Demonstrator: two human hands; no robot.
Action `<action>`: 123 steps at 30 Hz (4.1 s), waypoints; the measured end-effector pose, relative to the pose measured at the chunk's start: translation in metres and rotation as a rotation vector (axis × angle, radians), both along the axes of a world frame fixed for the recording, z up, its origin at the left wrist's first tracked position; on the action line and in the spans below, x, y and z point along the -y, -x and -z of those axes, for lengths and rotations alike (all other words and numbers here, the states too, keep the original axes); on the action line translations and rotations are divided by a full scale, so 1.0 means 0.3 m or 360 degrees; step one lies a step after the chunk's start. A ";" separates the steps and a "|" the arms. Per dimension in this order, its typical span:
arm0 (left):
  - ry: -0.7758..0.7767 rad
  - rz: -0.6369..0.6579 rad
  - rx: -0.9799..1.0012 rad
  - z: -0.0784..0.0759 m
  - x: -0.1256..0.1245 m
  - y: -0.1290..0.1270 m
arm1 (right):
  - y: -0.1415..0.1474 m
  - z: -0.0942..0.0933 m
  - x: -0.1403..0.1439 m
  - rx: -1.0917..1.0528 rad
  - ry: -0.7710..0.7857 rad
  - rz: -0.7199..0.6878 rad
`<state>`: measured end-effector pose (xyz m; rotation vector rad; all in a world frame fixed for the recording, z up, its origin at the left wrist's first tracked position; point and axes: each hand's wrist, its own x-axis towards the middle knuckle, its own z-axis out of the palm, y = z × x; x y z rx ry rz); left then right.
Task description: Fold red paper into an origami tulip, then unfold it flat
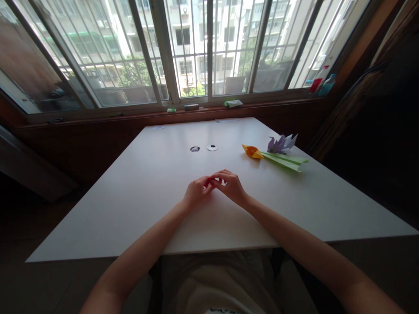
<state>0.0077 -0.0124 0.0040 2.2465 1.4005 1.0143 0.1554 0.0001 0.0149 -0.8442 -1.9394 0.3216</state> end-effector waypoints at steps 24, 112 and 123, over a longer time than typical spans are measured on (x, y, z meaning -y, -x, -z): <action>-0.0086 -0.0164 -0.0273 -0.007 0.013 -0.006 | 0.006 0.013 -0.001 -0.0077 0.0192 0.0096; 0.0982 0.0313 0.1449 -0.033 -0.025 0.007 | -0.033 0.012 -0.068 -0.1289 0.1681 -0.0346; 0.1174 0.0483 0.1869 -0.029 -0.043 0.020 | -0.035 0.001 -0.062 -0.1226 0.1732 -0.0546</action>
